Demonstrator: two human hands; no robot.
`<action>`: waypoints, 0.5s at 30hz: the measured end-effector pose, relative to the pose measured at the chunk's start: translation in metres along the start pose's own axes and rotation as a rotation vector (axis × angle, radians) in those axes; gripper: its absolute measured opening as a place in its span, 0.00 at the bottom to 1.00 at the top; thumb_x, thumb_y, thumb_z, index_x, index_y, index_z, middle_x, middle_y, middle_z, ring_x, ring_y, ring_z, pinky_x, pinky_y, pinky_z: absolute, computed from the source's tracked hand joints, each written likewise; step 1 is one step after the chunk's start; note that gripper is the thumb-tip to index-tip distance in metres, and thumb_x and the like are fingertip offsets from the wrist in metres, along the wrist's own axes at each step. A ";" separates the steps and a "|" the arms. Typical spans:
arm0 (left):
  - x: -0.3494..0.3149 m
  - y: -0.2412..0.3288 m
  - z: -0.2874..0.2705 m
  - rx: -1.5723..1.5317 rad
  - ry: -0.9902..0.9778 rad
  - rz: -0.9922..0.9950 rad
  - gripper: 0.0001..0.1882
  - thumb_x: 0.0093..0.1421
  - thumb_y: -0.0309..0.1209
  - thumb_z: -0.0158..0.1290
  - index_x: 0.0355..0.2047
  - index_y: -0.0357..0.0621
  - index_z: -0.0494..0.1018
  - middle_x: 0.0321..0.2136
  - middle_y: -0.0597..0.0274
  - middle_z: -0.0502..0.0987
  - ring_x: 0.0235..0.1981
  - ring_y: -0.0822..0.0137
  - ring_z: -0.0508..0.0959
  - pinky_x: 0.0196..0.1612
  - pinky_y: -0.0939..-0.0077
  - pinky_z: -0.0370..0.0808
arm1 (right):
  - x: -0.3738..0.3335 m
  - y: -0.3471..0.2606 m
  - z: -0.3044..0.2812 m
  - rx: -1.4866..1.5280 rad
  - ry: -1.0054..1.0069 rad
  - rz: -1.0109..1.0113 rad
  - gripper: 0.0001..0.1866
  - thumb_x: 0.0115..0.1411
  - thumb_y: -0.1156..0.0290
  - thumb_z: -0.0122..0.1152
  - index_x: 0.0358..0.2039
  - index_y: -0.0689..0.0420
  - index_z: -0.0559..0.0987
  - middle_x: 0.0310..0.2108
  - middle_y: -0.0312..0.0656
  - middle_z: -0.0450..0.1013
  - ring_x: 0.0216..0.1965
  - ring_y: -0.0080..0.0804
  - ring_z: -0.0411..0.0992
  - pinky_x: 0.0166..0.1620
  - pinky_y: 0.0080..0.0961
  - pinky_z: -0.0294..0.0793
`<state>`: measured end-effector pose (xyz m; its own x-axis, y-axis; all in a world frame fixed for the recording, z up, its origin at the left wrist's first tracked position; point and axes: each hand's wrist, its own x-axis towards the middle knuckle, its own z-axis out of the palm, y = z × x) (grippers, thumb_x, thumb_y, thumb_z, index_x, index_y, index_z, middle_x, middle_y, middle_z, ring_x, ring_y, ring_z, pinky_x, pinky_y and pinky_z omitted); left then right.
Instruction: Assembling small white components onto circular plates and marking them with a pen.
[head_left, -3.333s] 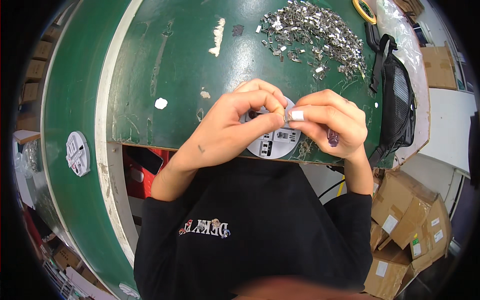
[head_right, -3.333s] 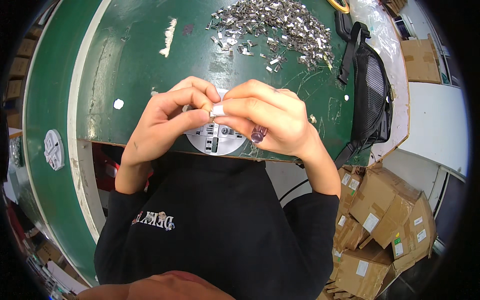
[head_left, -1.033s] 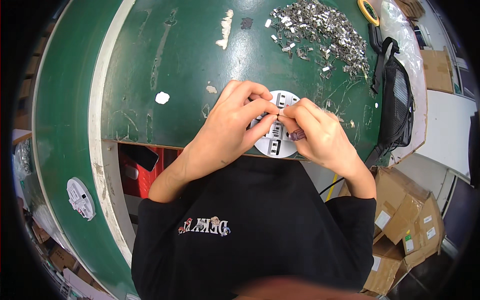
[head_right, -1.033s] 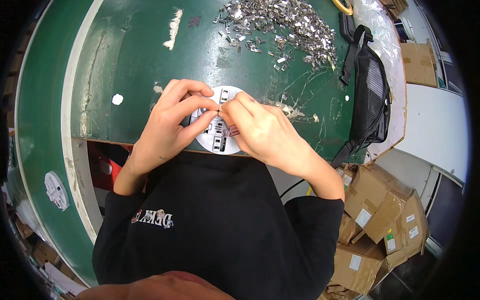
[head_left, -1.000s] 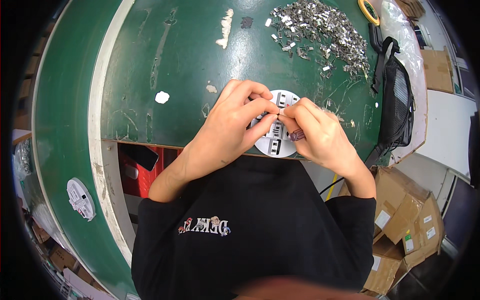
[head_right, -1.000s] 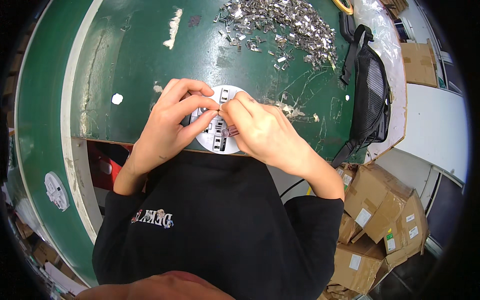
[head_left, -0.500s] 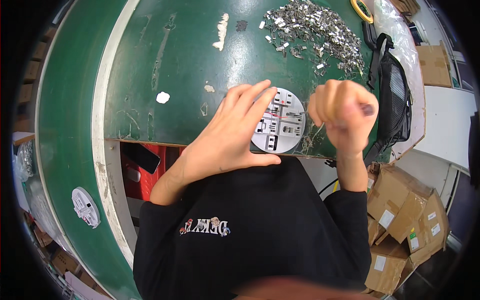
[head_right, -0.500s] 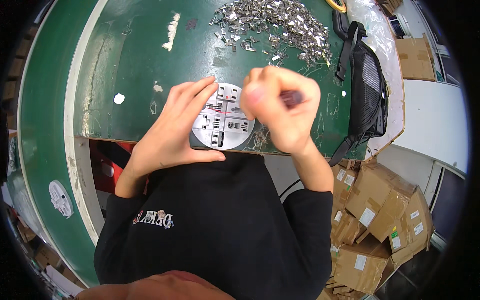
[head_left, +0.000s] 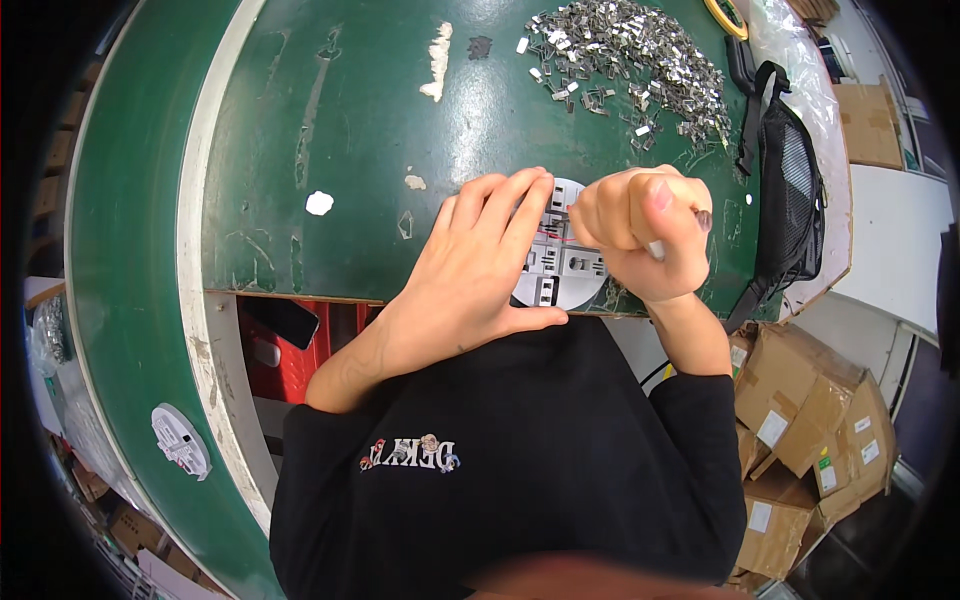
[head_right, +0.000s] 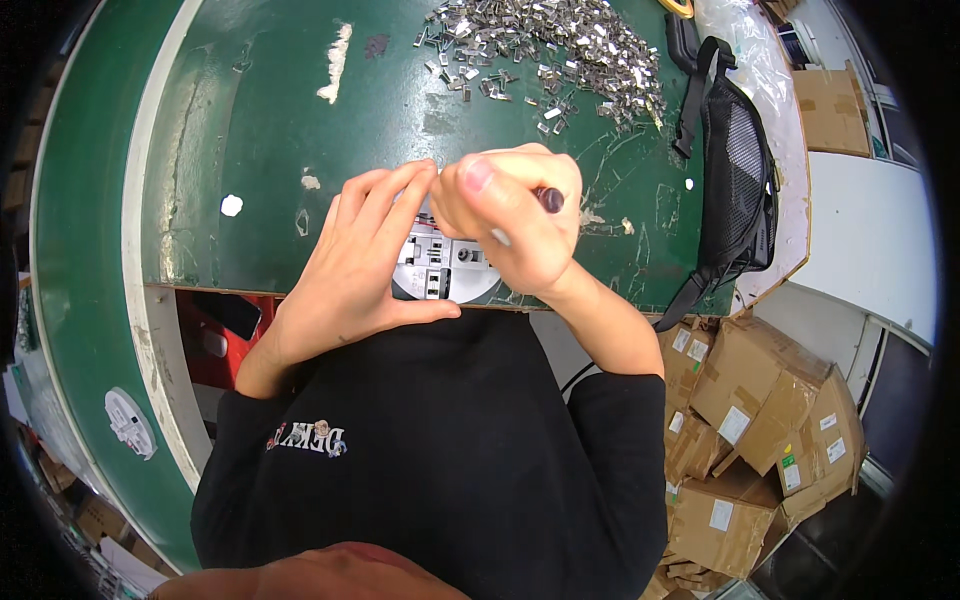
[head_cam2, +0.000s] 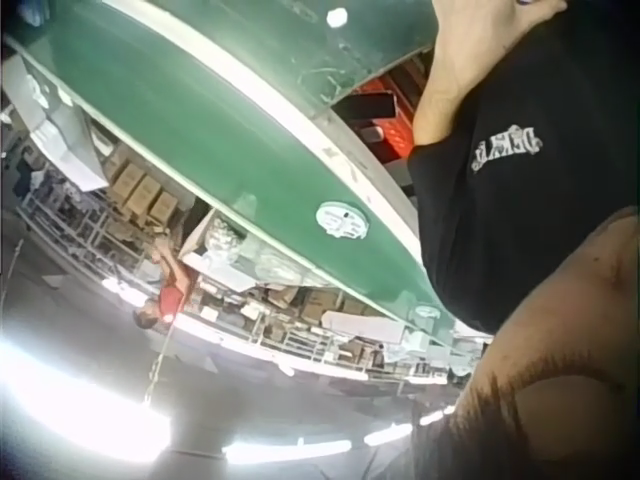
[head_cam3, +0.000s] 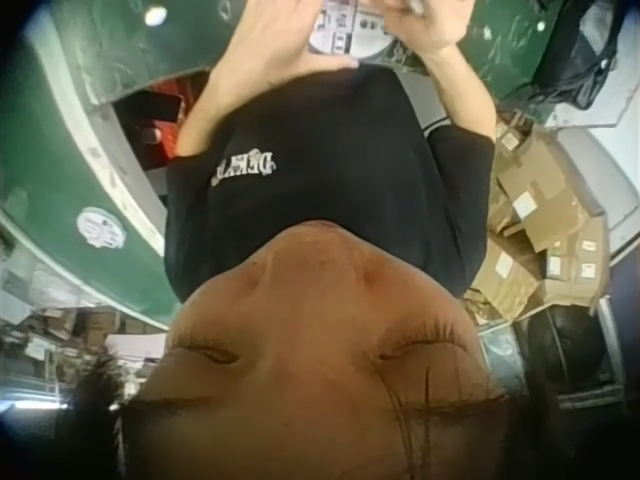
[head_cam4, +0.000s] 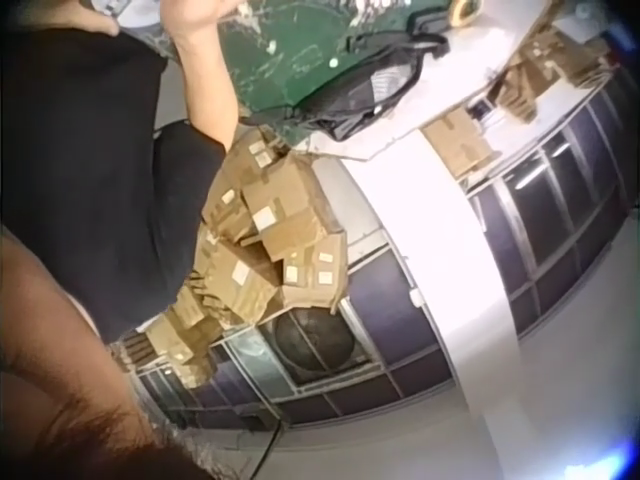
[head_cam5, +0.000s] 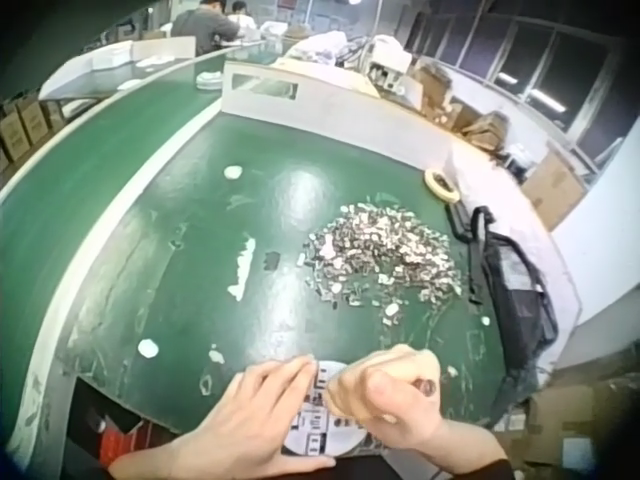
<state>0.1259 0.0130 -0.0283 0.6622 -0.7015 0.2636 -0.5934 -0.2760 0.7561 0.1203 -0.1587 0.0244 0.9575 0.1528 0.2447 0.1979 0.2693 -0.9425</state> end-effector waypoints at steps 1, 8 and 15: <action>0.001 0.000 -0.001 -0.003 -0.006 -0.003 0.56 0.42 0.46 0.70 0.67 0.34 0.56 0.64 0.50 0.60 0.59 0.50 0.63 0.61 0.58 0.61 | -0.001 0.001 0.000 -0.029 -0.007 0.000 0.21 0.65 0.72 0.42 0.13 0.51 0.60 0.11 0.34 0.55 0.14 0.22 0.46 0.18 0.23 0.52; 0.000 -0.006 0.005 0.015 0.047 0.042 0.55 0.43 0.47 0.69 0.66 0.33 0.57 0.64 0.49 0.60 0.59 0.50 0.63 0.61 0.58 0.62 | 0.000 -0.005 -0.007 0.038 0.021 -0.072 0.18 0.62 0.72 0.43 0.14 0.51 0.61 0.11 0.33 0.56 0.14 0.23 0.46 0.19 0.24 0.48; 0.001 -0.003 0.007 0.015 0.100 0.020 0.54 0.44 0.47 0.69 0.65 0.32 0.57 0.64 0.47 0.61 0.59 0.49 0.63 0.61 0.57 0.63 | 0.026 -0.043 -0.052 -0.972 0.242 0.070 0.07 0.58 0.75 0.61 0.24 0.62 0.77 0.17 0.38 0.68 0.15 0.23 0.60 0.23 0.22 0.62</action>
<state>0.1248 0.0087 -0.0352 0.6923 -0.6377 0.3378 -0.6131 -0.2729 0.7413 0.1474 -0.2155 0.0593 0.9692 -0.0881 0.2301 0.1212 -0.6426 -0.7566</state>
